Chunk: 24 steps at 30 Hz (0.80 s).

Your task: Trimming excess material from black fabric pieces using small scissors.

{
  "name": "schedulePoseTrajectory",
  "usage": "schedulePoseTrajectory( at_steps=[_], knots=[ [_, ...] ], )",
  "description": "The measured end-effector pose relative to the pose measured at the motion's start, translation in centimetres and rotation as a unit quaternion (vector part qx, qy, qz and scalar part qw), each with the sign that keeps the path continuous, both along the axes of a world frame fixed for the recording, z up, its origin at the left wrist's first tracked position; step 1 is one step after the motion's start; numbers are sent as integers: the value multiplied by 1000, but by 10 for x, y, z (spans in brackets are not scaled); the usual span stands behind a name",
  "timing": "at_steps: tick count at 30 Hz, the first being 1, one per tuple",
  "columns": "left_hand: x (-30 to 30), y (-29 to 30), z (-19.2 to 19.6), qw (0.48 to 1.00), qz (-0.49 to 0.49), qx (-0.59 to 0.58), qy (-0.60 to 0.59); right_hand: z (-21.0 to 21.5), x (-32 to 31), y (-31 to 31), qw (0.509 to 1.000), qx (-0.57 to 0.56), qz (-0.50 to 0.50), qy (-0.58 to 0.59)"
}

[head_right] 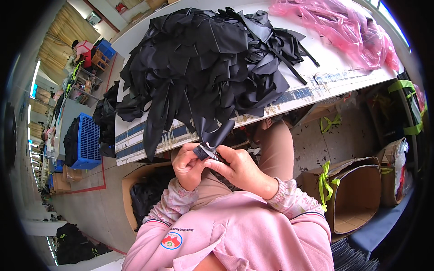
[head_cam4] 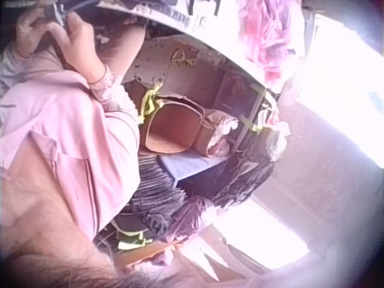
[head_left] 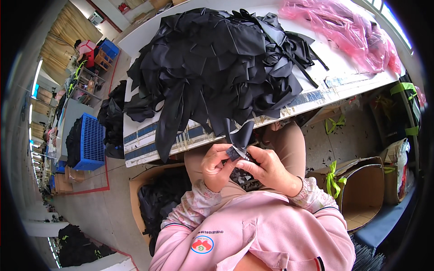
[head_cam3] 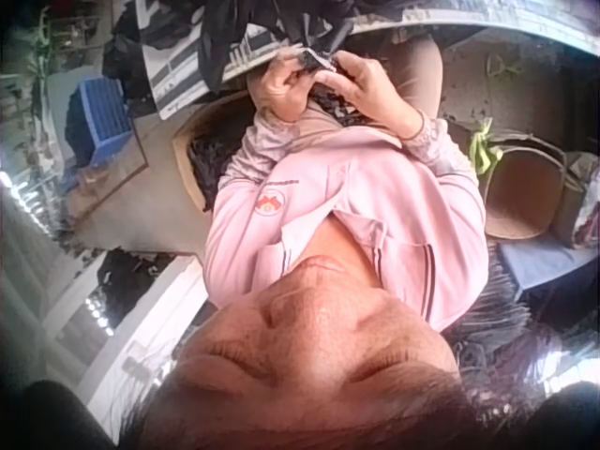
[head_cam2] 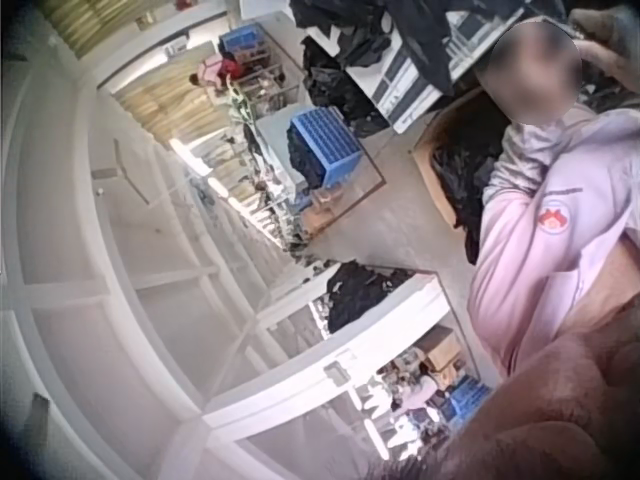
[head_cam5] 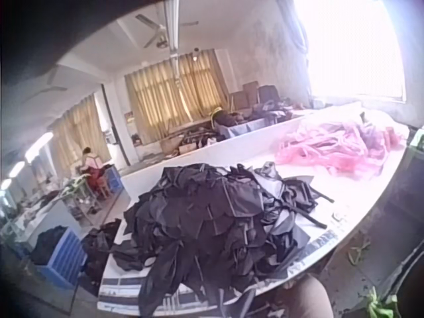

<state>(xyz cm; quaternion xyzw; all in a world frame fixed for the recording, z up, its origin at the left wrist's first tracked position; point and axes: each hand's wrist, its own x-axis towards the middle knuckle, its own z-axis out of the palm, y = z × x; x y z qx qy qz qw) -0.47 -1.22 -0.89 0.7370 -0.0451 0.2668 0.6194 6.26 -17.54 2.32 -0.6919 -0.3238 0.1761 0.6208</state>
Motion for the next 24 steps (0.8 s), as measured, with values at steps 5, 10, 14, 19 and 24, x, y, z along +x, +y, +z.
schedulePoseTrajectory(
  at_steps=[5, 10, 14, 19, 24],
  knots=[
    [0, 4, 6, 1000, -17, 4, 17, 6, 2, -5, 994, -28, 27, 100],
    [5, 14, 10, 970, -166, -162, 67, 6, 13, -13, 992, -41, 71, 98],
    [6, 24, 10, 951, -217, -204, 84, 16, 21, -21, 990, -107, 84, -41],
    [6, 27, 16, 930, -279, -181, 155, 24, 23, -24, 970, -145, 62, -185],
    [7, 28, 19, 919, -310, -167, 178, 28, 24, -28, 956, -179, 89, -215]
  ],
)
